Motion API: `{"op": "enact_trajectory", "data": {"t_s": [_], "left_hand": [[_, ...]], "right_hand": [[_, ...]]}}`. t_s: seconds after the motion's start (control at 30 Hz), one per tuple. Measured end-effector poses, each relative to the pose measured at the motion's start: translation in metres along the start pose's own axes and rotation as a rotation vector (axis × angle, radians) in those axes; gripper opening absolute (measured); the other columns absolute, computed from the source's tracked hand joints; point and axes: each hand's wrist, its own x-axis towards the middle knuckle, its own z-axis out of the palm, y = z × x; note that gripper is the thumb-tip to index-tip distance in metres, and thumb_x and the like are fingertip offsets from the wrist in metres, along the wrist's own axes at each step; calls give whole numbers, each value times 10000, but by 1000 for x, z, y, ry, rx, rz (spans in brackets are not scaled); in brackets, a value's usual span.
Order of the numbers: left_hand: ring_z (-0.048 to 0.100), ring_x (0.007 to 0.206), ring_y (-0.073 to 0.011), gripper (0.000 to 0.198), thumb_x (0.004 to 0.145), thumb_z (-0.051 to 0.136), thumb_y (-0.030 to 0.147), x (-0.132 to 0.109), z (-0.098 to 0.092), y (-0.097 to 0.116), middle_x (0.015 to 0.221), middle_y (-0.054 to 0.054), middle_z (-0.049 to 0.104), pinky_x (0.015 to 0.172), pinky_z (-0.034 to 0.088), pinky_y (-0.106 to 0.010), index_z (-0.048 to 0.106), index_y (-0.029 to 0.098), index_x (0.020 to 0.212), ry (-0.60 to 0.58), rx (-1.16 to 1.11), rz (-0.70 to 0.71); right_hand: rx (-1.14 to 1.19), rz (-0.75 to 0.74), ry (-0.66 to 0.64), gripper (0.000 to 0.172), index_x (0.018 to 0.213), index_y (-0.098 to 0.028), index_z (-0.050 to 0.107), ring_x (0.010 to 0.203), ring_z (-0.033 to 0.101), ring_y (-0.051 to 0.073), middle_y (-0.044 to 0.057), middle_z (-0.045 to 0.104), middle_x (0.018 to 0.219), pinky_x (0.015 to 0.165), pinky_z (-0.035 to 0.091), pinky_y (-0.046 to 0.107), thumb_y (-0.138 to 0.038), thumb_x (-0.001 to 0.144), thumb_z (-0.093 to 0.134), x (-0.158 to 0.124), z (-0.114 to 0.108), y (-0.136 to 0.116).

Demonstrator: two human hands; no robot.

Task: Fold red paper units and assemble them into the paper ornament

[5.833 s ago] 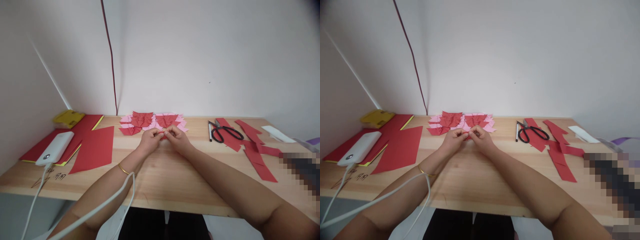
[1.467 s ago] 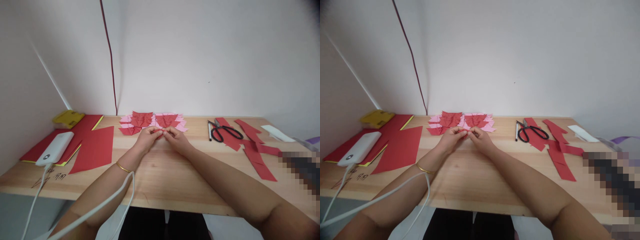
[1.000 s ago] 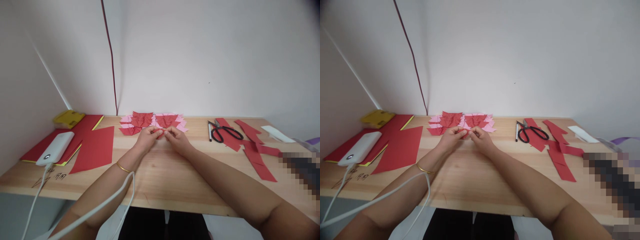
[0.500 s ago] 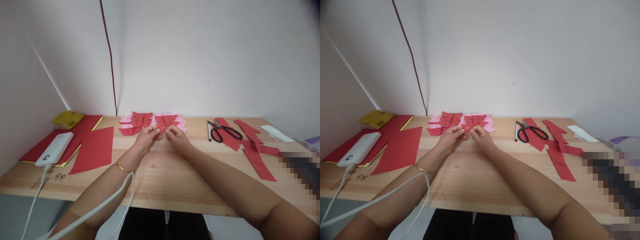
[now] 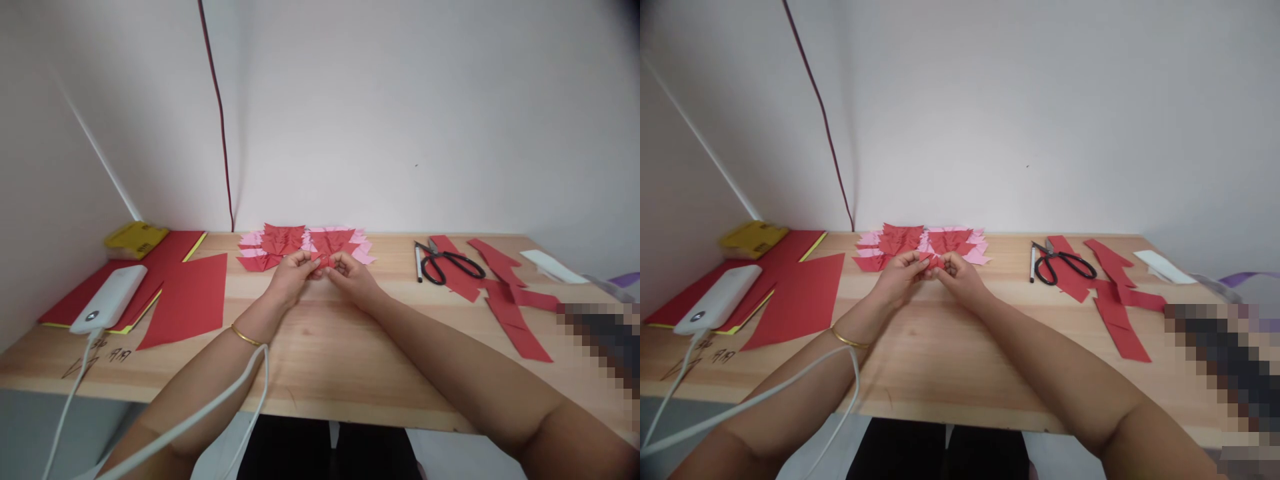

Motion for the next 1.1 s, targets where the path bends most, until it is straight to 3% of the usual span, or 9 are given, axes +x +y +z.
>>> {"op": "enact_trajectory", "data": {"t_s": [0.3, 0.47, 0.67, 1.1], "left_hand": [[534, 583, -85, 295, 604, 759, 302, 2, -2, -8, 613, 18, 552, 614, 436, -244, 517, 138, 642, -9, 39, 22], [508, 570, -77, 306, 629, 744, 315, 3, -3, -10, 601, 22, 531, 593, 403, -231, 492, 141, 618, -8, 73, 55], [453, 536, -65, 320, 634, 741, 353, 4, -4, -9, 573, 33, 492, 547, 345, -215, 502, 141, 614, 4, 148, 82], [416, 495, -70, 316, 641, 722, 339, 3, -5, -3, 504, 46, 454, 520, 307, -216, 481, 154, 552, 46, 309, 85]], "right_hand": [[-65, -15, 5, 216, 885, -202, 496, 658, 482, 116, -5, 533, 794, 607, 412, 258, -343, 753, 592, 0, 2, 4], [-119, -34, 50, 126, 871, -198, 501, 664, 489, 123, -2, 547, 779, 638, 411, 270, -297, 795, 517, 0, 1, 1], [-110, -11, 64, 165, 882, -200, 510, 631, 494, 132, -12, 544, 703, 616, 401, 273, -350, 817, 492, 0, 1, 2], [42, 153, 224, 219, 772, -214, 485, 561, 453, 120, -45, 478, 579, 581, 375, 259, -428, 809, 516, 2, -1, 0]]}}
